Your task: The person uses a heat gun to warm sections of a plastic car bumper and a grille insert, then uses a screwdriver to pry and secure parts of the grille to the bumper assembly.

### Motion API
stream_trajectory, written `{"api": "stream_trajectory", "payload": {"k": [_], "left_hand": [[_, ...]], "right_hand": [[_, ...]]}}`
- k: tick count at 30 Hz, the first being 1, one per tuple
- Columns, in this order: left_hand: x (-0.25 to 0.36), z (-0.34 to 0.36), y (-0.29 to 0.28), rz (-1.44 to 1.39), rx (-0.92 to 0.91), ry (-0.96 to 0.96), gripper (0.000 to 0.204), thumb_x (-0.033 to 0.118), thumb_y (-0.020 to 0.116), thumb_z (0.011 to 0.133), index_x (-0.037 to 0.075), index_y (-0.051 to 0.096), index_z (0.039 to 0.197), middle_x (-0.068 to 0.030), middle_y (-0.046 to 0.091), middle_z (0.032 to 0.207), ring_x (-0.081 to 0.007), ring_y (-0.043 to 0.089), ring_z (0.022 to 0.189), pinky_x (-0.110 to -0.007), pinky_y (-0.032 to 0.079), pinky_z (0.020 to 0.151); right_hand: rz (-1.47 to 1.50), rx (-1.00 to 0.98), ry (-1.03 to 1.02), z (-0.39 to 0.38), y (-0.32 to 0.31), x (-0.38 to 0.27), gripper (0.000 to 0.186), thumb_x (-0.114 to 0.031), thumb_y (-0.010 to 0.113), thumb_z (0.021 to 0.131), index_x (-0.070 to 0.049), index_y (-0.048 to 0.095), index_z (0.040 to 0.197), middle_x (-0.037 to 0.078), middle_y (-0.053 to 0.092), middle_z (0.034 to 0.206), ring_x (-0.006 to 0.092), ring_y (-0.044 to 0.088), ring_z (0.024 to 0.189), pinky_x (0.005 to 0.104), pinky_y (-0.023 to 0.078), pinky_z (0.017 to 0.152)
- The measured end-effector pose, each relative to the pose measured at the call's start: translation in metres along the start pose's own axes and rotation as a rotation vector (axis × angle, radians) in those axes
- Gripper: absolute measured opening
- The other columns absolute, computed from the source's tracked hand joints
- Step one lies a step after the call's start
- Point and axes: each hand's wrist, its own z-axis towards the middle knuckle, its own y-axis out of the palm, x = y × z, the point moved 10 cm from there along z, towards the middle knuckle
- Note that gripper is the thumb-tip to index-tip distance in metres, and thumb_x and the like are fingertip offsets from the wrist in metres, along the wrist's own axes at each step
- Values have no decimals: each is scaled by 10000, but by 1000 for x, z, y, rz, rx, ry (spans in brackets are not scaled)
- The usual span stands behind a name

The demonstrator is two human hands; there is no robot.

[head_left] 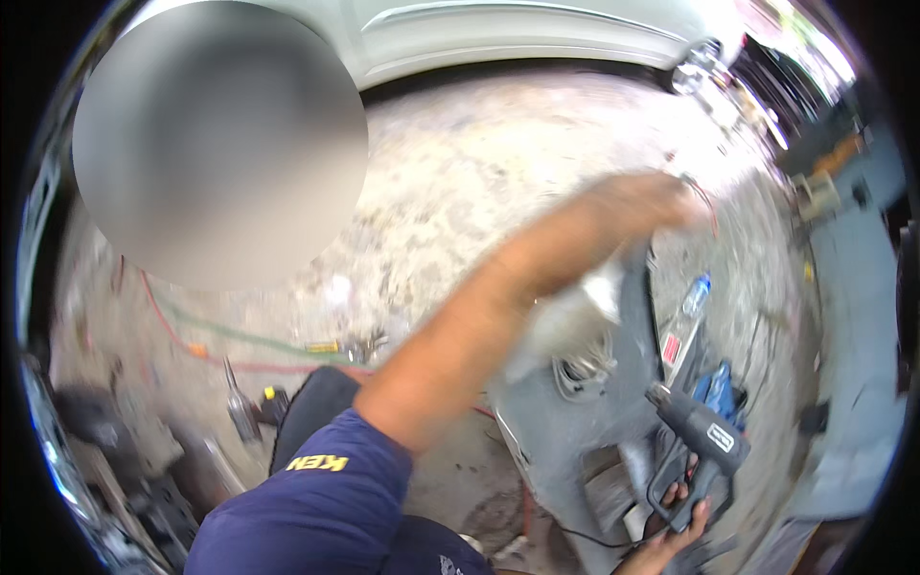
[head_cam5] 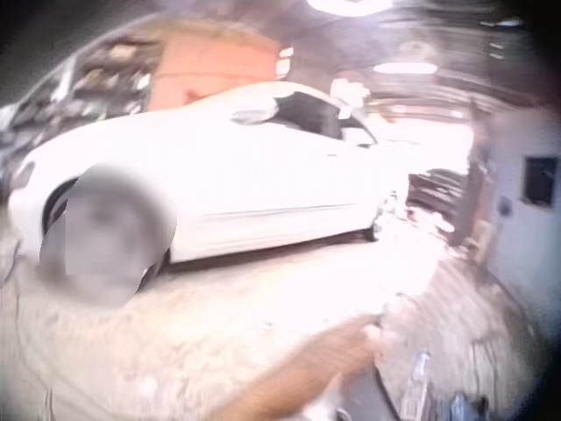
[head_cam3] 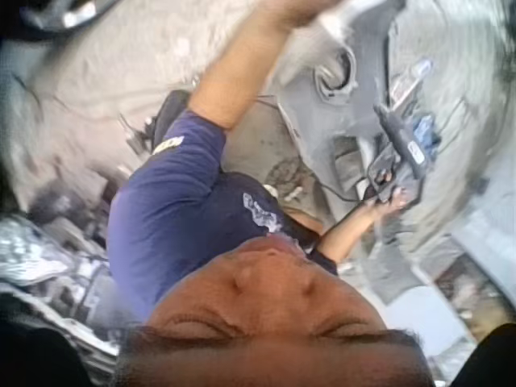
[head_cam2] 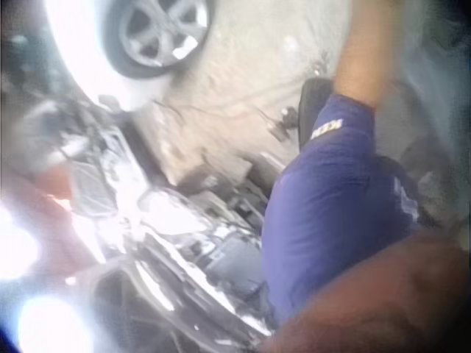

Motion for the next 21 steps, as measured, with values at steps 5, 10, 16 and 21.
{"api": "stream_trajectory", "payload": {"k": [5,10,16,21], "left_hand": [[59,-42,-27,388,-253,301,622,513,726,894,-51,727,1158,-300,696,1167,-422,659,1201,-546,456,1144],[90,-84,-8,662,-285,439,490,569,651,845,100,796,845,-86,771,847,-306,737,893,-674,407,1103],[101,-95,-23,696,-239,556,395,449,638,886,100,820,864,-105,796,903,-273,746,891,-636,424,1102],[107,-91,-18,640,-201,595,321,347,612,919,111,819,851,-80,788,869,-252,740,873,-592,447,1080]], "right_hand": [[165,107,86,24,31,63,767,-208,605,1035,46,244,1661,254,460,1614,289,671,1192,442,590,1084],[-88,259,177,68,85,113,788,-215,617,1019,43,243,1663,267,483,1579,289,681,1147,436,597,1048],[-233,332,232,88,117,137,815,-223,632,1000,40,242,1665,283,510,1538,289,693,1094,429,605,1004],[-309,372,227,86,130,126,837,-230,644,984,37,241,1667,297,533,1503,289,703,1050,424,613,968]]}}
